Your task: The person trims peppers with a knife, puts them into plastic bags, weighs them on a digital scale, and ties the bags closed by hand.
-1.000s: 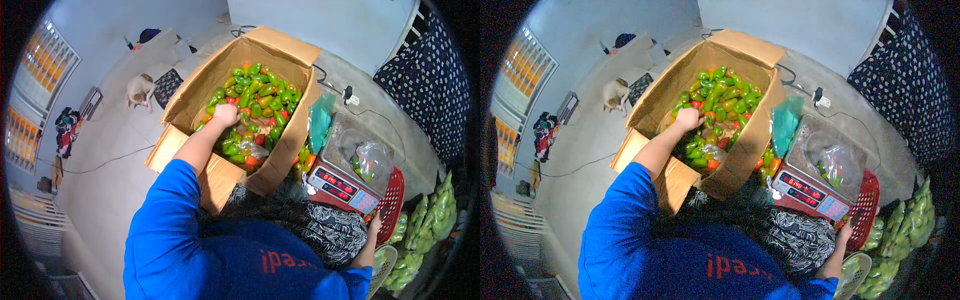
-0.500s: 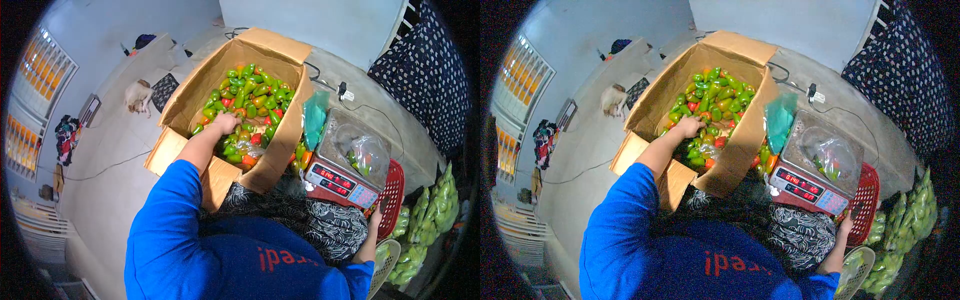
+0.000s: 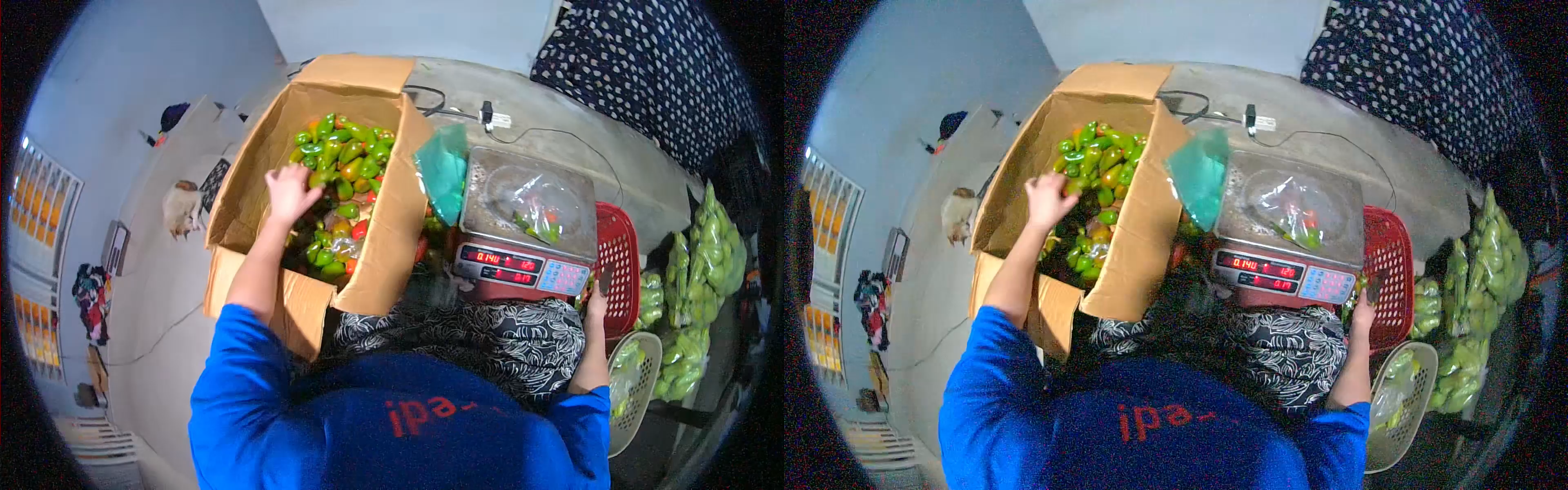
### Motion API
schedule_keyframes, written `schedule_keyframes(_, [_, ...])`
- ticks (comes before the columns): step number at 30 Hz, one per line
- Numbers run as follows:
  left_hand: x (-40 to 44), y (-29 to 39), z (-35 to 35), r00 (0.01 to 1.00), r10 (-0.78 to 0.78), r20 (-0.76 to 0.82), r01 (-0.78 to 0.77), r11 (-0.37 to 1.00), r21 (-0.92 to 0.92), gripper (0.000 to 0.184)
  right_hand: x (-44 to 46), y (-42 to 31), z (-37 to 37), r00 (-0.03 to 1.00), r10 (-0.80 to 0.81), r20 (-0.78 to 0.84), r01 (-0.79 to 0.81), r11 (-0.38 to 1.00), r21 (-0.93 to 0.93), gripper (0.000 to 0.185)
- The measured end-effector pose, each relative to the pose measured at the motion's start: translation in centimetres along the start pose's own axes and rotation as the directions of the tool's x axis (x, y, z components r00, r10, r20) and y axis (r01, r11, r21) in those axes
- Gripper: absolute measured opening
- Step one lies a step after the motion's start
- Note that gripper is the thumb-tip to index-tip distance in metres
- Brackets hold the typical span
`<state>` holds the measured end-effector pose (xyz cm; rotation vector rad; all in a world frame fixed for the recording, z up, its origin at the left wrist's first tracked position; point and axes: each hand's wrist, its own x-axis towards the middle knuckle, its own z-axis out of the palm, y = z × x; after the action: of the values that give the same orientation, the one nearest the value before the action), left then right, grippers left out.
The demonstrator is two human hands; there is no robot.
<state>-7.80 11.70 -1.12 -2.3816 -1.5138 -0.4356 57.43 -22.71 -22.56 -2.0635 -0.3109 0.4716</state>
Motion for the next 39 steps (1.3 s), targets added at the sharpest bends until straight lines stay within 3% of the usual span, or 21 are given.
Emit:
schedule_keyframes(1, [1.2, 0.9, -2.0, 0.987, -0.082, -0.14, 0.063, 0.989, -0.133, 0.037, 0.4, 0.3, 0.5, 0.998, -0.02, -0.057, 0.017, 0.998, -0.056, 0.048])
schedule_keyframes(4, [4.1, 8.6, -7.2, 0.938, 0.074, -0.339, -0.226, 0.872, -0.435, 0.037, 2.0, 1.5, 0.8, 0.995, -0.061, -0.077, 0.049, 0.987, -0.152, 0.052])
schedule_keyframes(6, [5.1, 15.5, -9.4, 0.923, 0.366, -0.121, -0.382, 0.825, -0.416, 0.041, 0.6, -1.3, 0.4, 0.999, 0.039, -0.013, -0.041, 0.958, -0.283, 0.059])
schedule_keyframes(7, [5.2, 18.4, -7.8, 0.89, 0.442, -0.114, -0.451, 0.811, -0.374, 0.042, 1.2, -1.0, 0.3, 0.998, 0.055, 0.02, -0.045, 0.936, -0.349, 0.066])
schedule_keyframes(9, [5.7, 24.0, -5.5, 0.837, 0.508, 0.205, -0.46, 0.854, -0.241, 0.038, -0.3, -2.2, 0.4, 0.997, 0.077, 0.021, -0.071, 0.978, -0.196, 0.061])
schedule_keyframes(10, [5.8, 25.8, -2.6, 0.818, 0.554, 0.151, -0.492, 0.812, -0.312, 0.036, -1.4, -3.1, 0.2, 0.997, 0.074, 0.034, -0.068, 0.988, -0.139, 0.059])
schedule_keyframes(12, [5.8, 28.1, 1.3, 0.784, 0.57, 0.247, -0.504, 0.816, -0.284, 0.042, -3.6, -4.1, 0.0, 0.999, -0.046, 0.003, 0.047, 0.998, -0.034, 0.054])
schedule_keyframes(13, [6.0, 28.9, 2.2, 0.763, 0.572, 0.3, -0.512, 0.819, -0.258, 0.046, -3.7, -4.0, -0.3, 0.999, -0.016, 0.044, 0.017, 0.999, -0.029, 0.049])
schedule_keyframes(17, [6.3, 28.8, 2.4, 0.851, 0.451, 0.269, -0.335, 0.861, -0.383, 0.051, -0.9, -0.1, -0.3, 0.971, -0.198, -0.136, 0.198, 0.98, -0.017, 0.024])
schedule_keyframes(19, [7.1, 27.7, -2.4, 0.87, 0.342, 0.355, -0.194, 0.9, -0.391, 0.054, -4.3, -5.6, -0.8, 0.827, -0.408, -0.386, 0.399, 0.911, -0.106, 0.021])
schedule_keyframes(22, [8.4, 24.3, -3.9, 0.983, 0.099, 0.157, 0.038, 0.719, -0.694, 0.054, -6.5, -12.1, -2.1, 0.6, -0.56, -0.571, 0.526, 0.814, -0.247, 0.022])
schedule_keyframes(23, [8.9, 23.0, -3.4, 0.996, -0.007, 0.092, 0.077, 0.611, -0.788, 0.051, -8.6, -15.4, -2.6, 0.589, -0.585, -0.558, 0.571, 0.79, -0.225, 0.017])
schedule_keyframes(25, [10.0, 20.1, -0.8, 0.992, -0.124, -0.009, 0.038, 0.369, -0.929, 0.043, -11.3, -18.5, -3.8, 0.59, -0.676, -0.441, 0.679, 0.711, -0.181, 0.015])
schedule_keyframes(26, [10.4, 19.1, 1.1, 0.979, -0.204, 0.019, 0.045, 0.121, -0.992, 0.035, -12.7, -19.8, -4.5, 0.481, -0.809, -0.338, 0.769, 0.574, -0.28, 0.013])
schedule_keyframes(27, [10.3, 18.4, 0.6, 0.966, -0.235, 0.106, 0.105, -0.016, -0.994, 0.028, -14.2, -21.1, -5.1, 0.476, -0.846, -0.241, 0.823, 0.525, -0.218, 0.012])
schedule_keyframes(29, [10.5, 17.6, 1.3, 0.972, -0.236, 0.018, 0.011, -0.029, -1.0, 0.025, -17.6, -24.1, -6.5, 0.508, -0.844, 0.172, 0.86, 0.509, -0.04, 0.013])
schedule_keyframes(30, [10.3, 17.7, 1.0, 0.975, -0.218, 0.036, 0.029, -0.033, -0.999, 0.024, -19.1, -25.5, -7.2, 0.518, -0.732, 0.442, 0.822, 0.57, -0.02, 0.018])
schedule_keyframes(32, [9.8, 18.2, 0.1, 0.981, -0.181, 0.071, 0.065, -0.043, -0.997, 0.023, -20.9, -26.6, -6.6, 0.333, -0.585, 0.74, 0.852, 0.522, 0.029, 0.027])
schedule_keyframes(35, [9.8, 18.9, 0.9, 0.989, -0.13, 0.075, 0.068, -0.057, -0.996, 0.022, -23.2, -24.3, -2.6, 0.158, -0.479, 0.863, 0.971, 0.236, -0.047, 0.025])
schedule_keyframes(37, [9.1, 20.1, 0.5, 0.995, -0.074, 0.068, 0.08, 0.174, -0.982, 0.022, -23.8, -22.2, 1.5, 0.135, -0.353, 0.926, 0.988, 0.119, -0.099, 0.023])
schedule_keyframes(39, [8.4, 21.3, 1.0, 0.978, 0.087, 0.189, 0.146, 0.362, -0.921, 0.022, -22.9, -18.4, 6.0, 0.099, -0.431, 0.897, 0.99, 0.134, -0.045, 0.024])
